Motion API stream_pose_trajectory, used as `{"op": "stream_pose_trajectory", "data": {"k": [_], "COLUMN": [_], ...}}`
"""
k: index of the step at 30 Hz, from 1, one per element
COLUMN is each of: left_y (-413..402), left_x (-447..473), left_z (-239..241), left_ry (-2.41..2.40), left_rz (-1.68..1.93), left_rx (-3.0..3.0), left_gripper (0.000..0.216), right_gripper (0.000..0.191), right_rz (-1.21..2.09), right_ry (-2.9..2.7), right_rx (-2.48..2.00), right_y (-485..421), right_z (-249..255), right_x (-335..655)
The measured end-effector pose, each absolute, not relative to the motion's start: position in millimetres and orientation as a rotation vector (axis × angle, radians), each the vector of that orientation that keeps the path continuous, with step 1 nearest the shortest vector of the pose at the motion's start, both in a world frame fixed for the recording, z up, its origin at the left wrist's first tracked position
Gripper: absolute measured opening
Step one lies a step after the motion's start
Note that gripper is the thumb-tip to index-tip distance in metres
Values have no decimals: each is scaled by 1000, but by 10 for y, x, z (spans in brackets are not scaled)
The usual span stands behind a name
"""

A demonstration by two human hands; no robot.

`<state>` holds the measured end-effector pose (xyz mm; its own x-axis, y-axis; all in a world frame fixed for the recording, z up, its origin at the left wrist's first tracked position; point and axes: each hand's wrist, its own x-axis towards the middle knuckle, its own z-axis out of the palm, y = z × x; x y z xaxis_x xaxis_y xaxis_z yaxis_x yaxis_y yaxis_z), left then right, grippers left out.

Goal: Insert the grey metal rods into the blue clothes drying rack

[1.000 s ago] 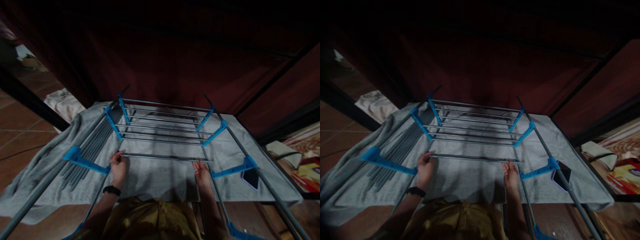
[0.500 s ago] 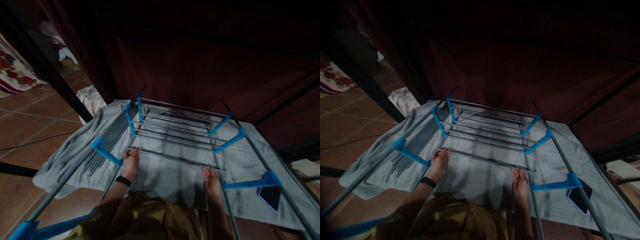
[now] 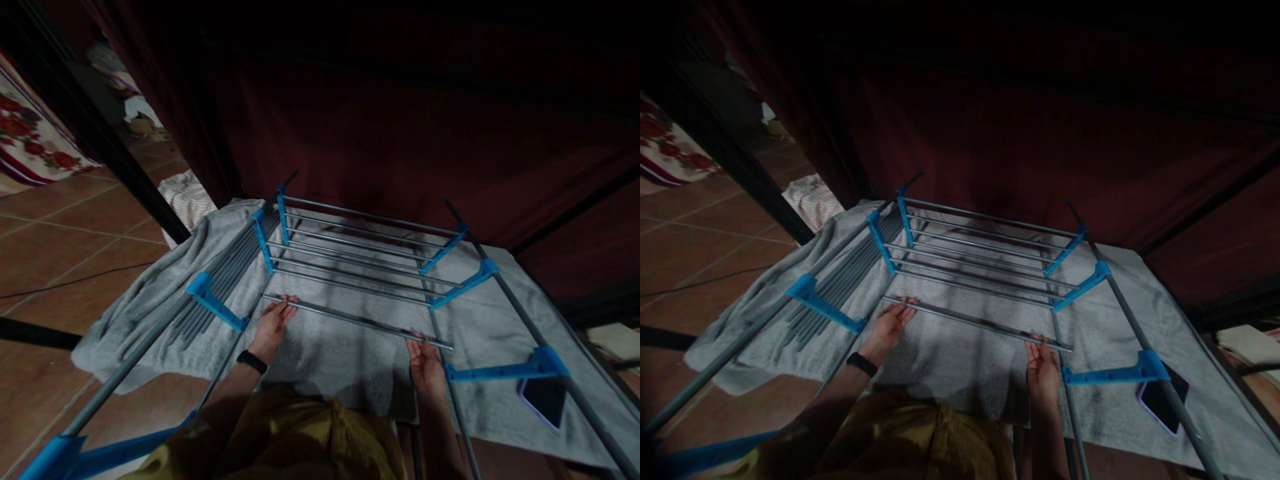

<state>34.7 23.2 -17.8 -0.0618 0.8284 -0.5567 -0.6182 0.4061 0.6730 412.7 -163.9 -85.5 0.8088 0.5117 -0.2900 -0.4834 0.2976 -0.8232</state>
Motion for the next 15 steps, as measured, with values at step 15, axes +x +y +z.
{"op": "stream_pose_trajectory", "data": {"k": [15], "left_y": [169], "left_x": [460], "left_z": [-173], "left_ry": [1137], "left_rz": [1105], "left_rx": [280], "left_gripper": [23], "right_gripper": [20], "right_rz": [642], "right_ry": [1], "right_rx": [-1106], "right_y": [-1647], "right_z": [-861], "right_x": [4108]}}
